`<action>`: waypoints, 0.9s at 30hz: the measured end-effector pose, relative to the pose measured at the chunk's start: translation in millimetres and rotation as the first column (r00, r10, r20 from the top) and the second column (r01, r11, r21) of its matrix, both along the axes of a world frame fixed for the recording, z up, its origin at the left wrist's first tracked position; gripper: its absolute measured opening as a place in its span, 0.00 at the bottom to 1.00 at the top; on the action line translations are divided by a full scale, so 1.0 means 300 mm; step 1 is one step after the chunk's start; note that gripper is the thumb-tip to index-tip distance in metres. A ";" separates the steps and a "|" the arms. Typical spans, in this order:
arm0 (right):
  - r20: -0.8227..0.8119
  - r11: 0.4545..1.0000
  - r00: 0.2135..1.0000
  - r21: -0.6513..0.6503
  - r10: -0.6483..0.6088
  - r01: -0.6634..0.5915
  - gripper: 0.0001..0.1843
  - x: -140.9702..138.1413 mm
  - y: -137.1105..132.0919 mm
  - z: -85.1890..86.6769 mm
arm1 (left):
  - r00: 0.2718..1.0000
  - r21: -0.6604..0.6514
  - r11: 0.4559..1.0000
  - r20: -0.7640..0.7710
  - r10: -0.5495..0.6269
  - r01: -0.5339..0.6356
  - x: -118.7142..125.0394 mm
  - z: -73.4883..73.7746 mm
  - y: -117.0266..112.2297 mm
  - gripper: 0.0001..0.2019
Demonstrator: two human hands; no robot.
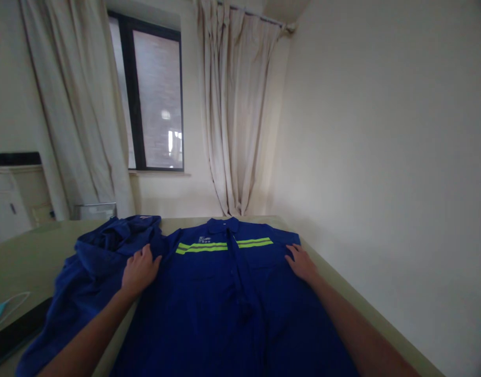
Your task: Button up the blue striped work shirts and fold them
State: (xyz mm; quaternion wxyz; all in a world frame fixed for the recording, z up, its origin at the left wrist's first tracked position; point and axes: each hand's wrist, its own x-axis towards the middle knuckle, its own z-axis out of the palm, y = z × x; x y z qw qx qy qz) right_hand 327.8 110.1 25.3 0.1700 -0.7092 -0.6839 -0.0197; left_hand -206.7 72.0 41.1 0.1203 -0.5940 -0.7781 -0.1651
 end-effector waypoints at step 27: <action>-0.236 0.893 0.861 0.107 0.450 -0.437 0.22 -0.352 -0.266 0.054 | 0.834 -0.287 0.784 0.188 -0.518 0.551 0.417 -0.045 -0.345 0.37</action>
